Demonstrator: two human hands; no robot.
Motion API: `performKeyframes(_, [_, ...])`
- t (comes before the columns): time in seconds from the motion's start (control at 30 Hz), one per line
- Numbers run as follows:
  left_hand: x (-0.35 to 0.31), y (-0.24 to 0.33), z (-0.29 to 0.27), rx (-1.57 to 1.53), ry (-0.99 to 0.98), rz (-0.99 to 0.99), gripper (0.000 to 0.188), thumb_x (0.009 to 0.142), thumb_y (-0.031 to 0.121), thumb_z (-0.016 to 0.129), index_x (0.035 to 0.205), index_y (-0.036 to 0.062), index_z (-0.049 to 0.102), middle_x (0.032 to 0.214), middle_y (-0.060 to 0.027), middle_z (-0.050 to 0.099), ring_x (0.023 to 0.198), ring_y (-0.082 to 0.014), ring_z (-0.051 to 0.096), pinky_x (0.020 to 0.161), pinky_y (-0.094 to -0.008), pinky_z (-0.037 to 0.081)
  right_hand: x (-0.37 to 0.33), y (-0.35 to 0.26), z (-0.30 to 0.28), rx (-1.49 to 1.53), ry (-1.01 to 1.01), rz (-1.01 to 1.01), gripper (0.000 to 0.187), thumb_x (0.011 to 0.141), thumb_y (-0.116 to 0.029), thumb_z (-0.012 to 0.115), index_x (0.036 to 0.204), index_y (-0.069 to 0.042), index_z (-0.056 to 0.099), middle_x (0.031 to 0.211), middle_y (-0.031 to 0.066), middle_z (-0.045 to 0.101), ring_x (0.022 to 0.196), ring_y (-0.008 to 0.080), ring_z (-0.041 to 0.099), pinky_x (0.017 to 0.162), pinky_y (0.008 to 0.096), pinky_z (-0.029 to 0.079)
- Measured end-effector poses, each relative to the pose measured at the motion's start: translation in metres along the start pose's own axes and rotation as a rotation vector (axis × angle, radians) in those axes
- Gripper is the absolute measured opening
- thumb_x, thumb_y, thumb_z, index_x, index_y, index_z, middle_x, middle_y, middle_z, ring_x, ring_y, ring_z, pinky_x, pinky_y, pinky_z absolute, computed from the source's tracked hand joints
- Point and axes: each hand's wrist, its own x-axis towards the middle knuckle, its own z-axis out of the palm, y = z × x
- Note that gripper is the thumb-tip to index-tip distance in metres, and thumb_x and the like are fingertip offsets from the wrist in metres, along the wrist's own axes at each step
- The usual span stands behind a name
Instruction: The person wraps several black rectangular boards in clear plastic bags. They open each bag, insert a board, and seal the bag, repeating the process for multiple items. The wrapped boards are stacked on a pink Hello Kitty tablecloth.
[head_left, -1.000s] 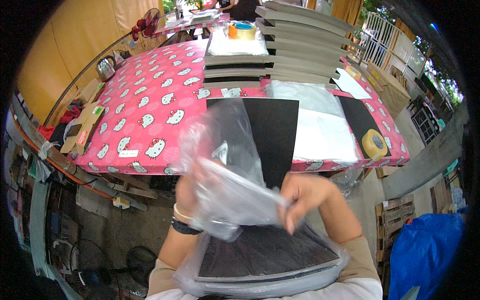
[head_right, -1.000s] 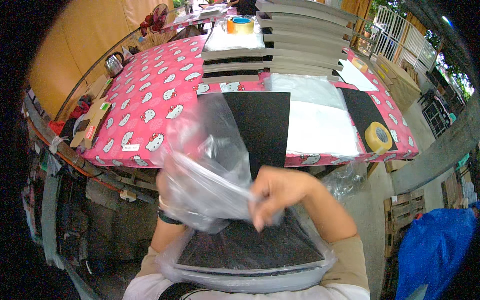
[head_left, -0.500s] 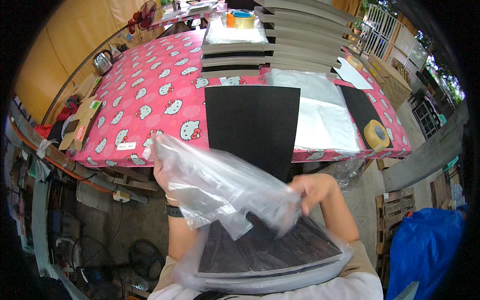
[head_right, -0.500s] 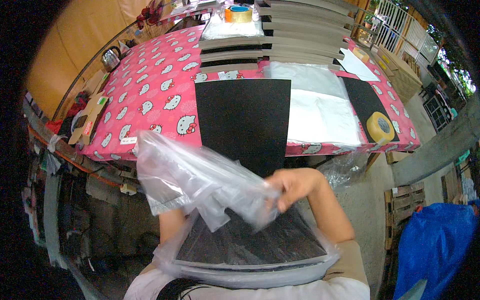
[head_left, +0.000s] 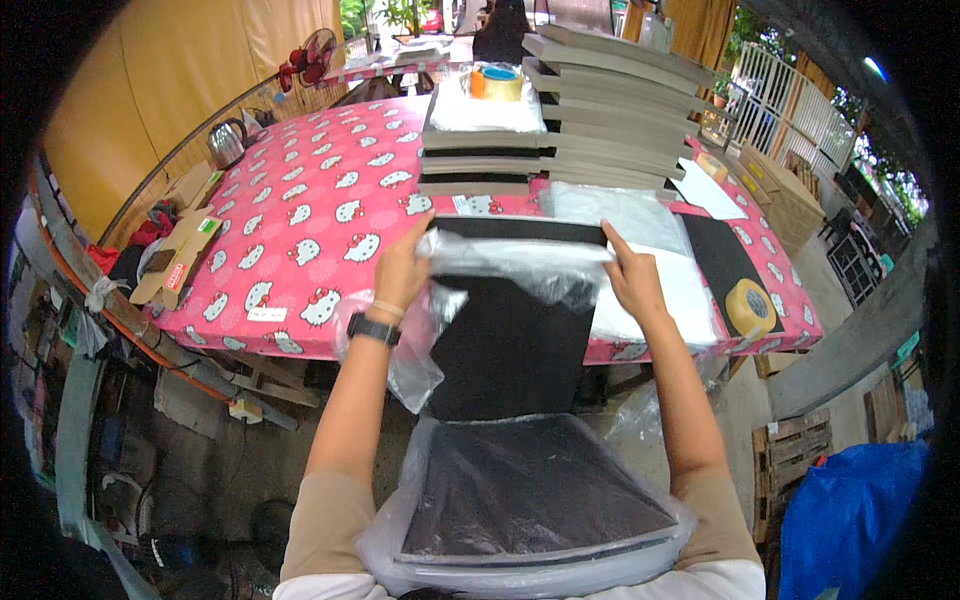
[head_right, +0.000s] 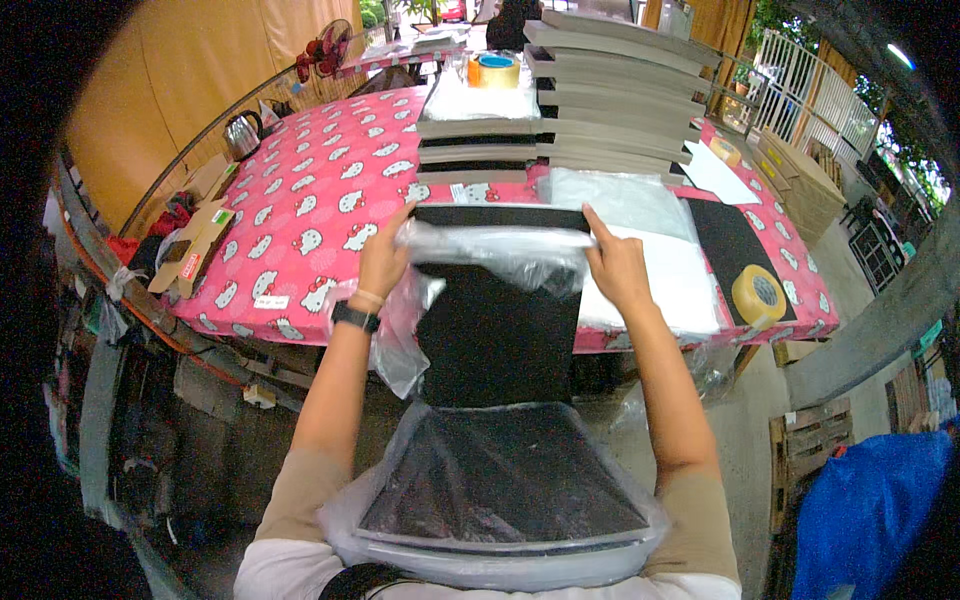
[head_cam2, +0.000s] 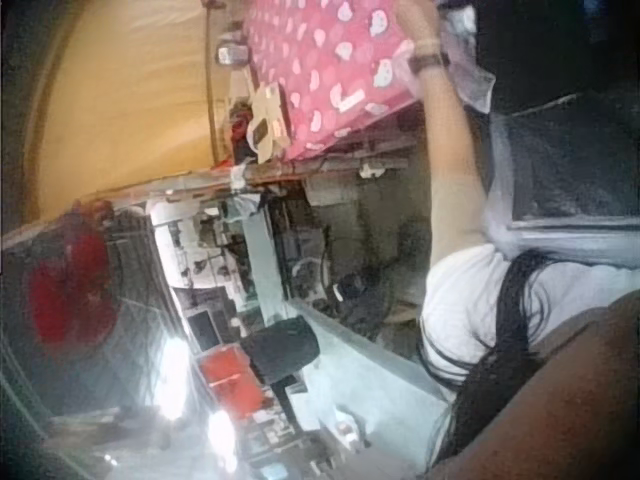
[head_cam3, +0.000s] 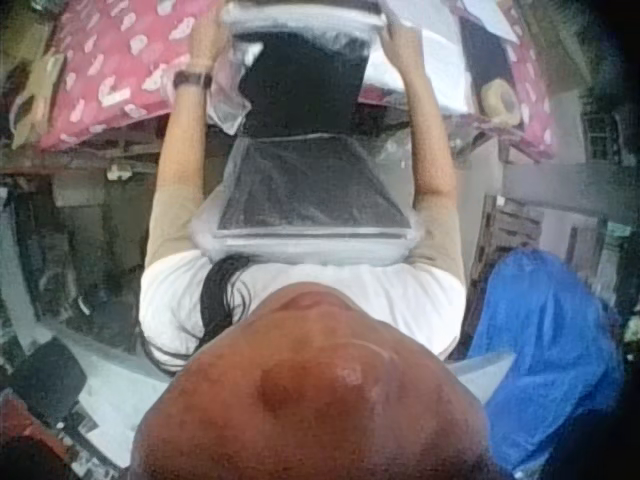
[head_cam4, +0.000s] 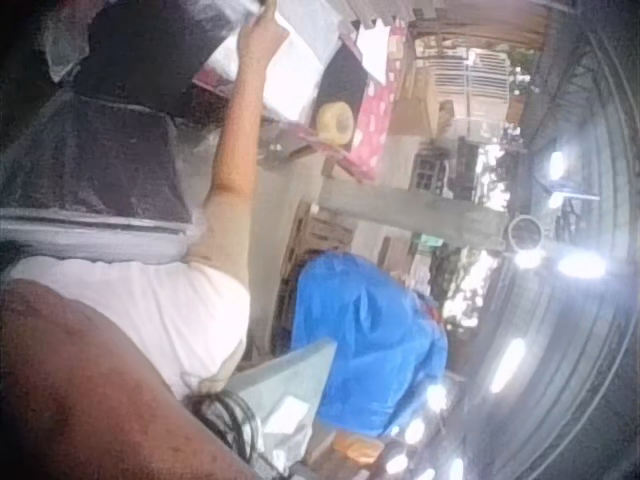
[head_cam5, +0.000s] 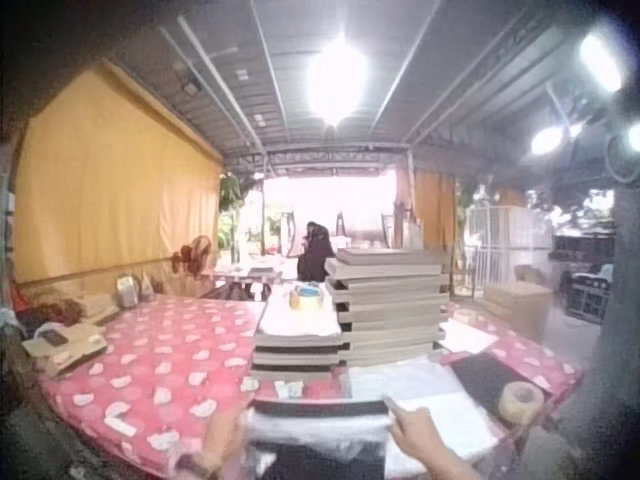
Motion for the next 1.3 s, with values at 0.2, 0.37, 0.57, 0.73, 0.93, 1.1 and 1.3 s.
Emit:
performKeyframes(0.2, [-0.034,0.024,-0.044,-0.409,-0.001,-0.032,0.023,0.069,0.011,0.057,0.091,0.0035,0.059,0.074,-0.0092,0.060,0.063,-0.0166,0.057,0.051,-0.0262,0.043,-0.034,-0.004,-0.047,0.740,-0.109,0.297,0.010,0.068,-0.014,0.060,0.072,-0.005,0.060,0.059,0.0016,0.055,0.045,0.0100,0.042,0.050,0.0220,0.036])
performKeyframes(0.37, [-0.039,0.031,-0.063,-1.155,-0.361,-0.938,0.013,0.077,0.019,0.055,0.077,0.0060,0.057,0.064,-0.0002,0.055,0.045,-0.0052,0.043,0.037,-0.0167,0.032,-0.021,-0.004,-0.043,1.434,-0.386,0.668,0.010,0.078,-0.010,0.053,0.084,-0.003,0.055,0.079,0.0067,0.060,0.067,0.0118,0.059,0.059,0.0221,0.049])
performKeyframes(0.57, [-0.122,-0.013,-0.025,-1.452,-0.463,-1.191,0.016,0.081,0.023,0.054,0.075,0.0088,0.049,0.057,0.0020,0.042,0.043,-0.0055,0.036,0.034,-0.0168,0.028,-0.100,0.053,0.027,1.785,-0.395,0.869,0.017,0.078,-0.006,0.053,0.094,-0.009,0.049,0.070,-0.0030,0.052,0.044,0.0024,0.039,0.036,0.0145,0.035])
performKeyframes(0.73, [-0.170,-0.015,-0.022,-1.577,-0.507,-1.126,0.019,0.081,0.019,0.054,0.068,0.0109,0.043,0.053,0.0044,0.033,0.044,-0.0040,0.032,0.034,-0.0166,0.024,-0.164,0.048,0.044,1.807,-0.260,0.880,0.012,0.081,-0.009,0.048,0.093,-0.009,0.049,0.066,-0.0036,0.048,0.040,0.0010,0.033,0.031,0.0140,0.024])
performKeyframes(0.93, [-0.265,-0.073,0.047,-0.910,-0.489,-1.075,0.015,0.080,0.026,0.054,0.078,0.0112,0.052,0.058,-0.0005,0.047,0.045,-0.0085,0.041,0.039,-0.0177,0.032,-0.234,0.085,0.169,0.775,0.120,0.446,0.011,0.077,-0.011,0.049,0.086,-0.004,0.048,0.059,0.0001,0.044,0.050,0.0139,0.045,0.048,0.0270,0.039])
performKeyframes(1.1, [-0.286,-0.125,0.084,-0.053,-0.427,-0.967,0.057,0.073,0.049,0.054,0.076,-0.0085,0.058,0.071,-0.0229,0.058,0.069,-0.0342,0.057,0.064,-0.0394,0.042,-0.229,0.083,0.210,0.256,-0.174,0.705,0.024,0.079,-0.019,0.053,0.094,-0.002,0.049,0.075,0.0150,0.057,0.072,0.0279,0.056,0.065,0.0357,0.044])
performKeyframes(1.3, [-0.142,-0.018,-0.041,-0.877,-0.425,-0.722,0.033,0.087,0.036,0.039,0.072,0.0082,0.050,0.046,0.0053,0.032,0.038,-0.0032,0.026,0.037,-0.0180,0.020,-0.163,0.043,0.046,0.998,-0.370,0.541,0.037,0.080,-0.028,0.054,0.102,0.001,0.051,0.085,0.0095,0.062,0.074,0.0206,0.058,0.066,0.0309,0.044])
